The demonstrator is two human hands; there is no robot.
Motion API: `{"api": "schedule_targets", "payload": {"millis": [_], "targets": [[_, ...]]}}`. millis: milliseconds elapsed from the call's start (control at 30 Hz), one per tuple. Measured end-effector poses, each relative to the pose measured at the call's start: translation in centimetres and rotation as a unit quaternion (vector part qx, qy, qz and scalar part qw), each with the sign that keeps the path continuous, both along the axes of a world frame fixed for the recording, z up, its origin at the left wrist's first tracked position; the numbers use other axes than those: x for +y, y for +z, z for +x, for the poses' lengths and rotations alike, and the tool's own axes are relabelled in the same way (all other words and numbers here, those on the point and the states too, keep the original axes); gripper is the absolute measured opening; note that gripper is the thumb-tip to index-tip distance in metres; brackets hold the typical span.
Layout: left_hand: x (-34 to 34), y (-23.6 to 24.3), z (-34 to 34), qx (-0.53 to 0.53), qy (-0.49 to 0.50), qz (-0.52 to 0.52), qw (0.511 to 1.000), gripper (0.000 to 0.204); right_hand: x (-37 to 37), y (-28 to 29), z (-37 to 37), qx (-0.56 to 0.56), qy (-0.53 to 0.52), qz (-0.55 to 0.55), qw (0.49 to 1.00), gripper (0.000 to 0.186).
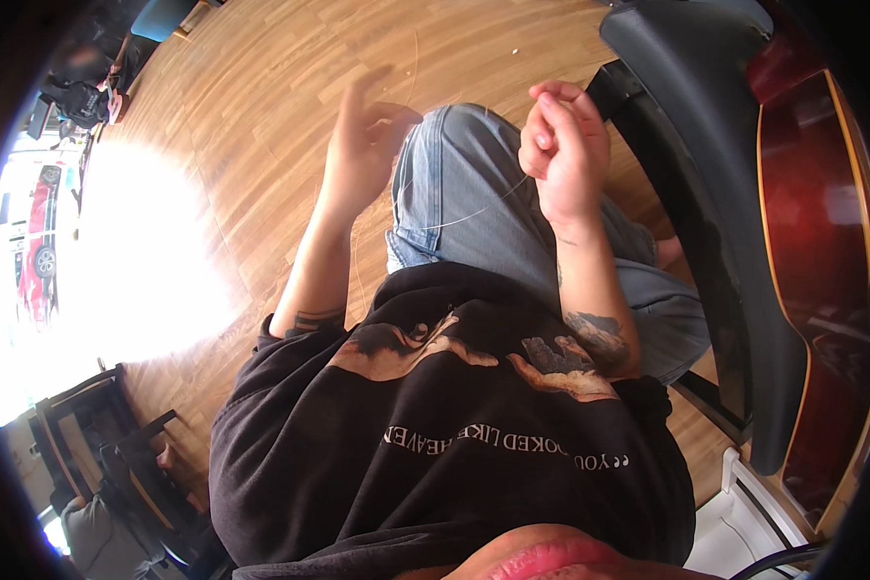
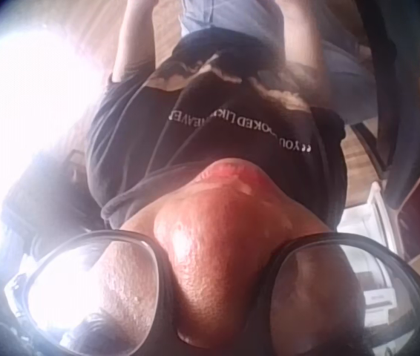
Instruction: The person threads a new guitar string through the bridge of an acoustic guitar, then pulls it up the neck and secures it at the headstock tuning peg. The person winds the string onto the tuning post to complete the installation.
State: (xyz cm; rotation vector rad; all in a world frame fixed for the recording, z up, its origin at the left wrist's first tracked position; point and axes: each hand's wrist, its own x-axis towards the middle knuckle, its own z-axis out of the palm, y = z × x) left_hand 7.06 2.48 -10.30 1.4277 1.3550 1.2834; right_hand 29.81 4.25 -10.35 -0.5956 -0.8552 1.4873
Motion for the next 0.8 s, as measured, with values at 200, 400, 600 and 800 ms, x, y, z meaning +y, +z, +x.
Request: {"api": "schedule_targets", "payload": {"millis": [200,400,600,800], "targets": [[-0.1,-2.3,-2.5,0.334,-0.010,0.162,0.928,0.028,-2.7,4.6,0.8,0.050,0.087,0.214,0.972,0.020],[-3.3,2.0,-2.1,0.215,-0.383,-0.020,0.898,0.029,-3.4,7.3,3.6,-0.004,0.085,0.295,0.952,0.028],[-3.2,0.7,-4.5,0.112,-0.319,-0.064,0.939,0.015,-0.3,6.2,2.1,-0.060,-0.046,0.176,0.981,0.035],[-1.7,3.1,-4.4,-0.222,-0.257,0.049,0.939,0.033,-1.4,-1.1,-4.6,-0.296,0.173,0.209,0.916,0.027]]}}
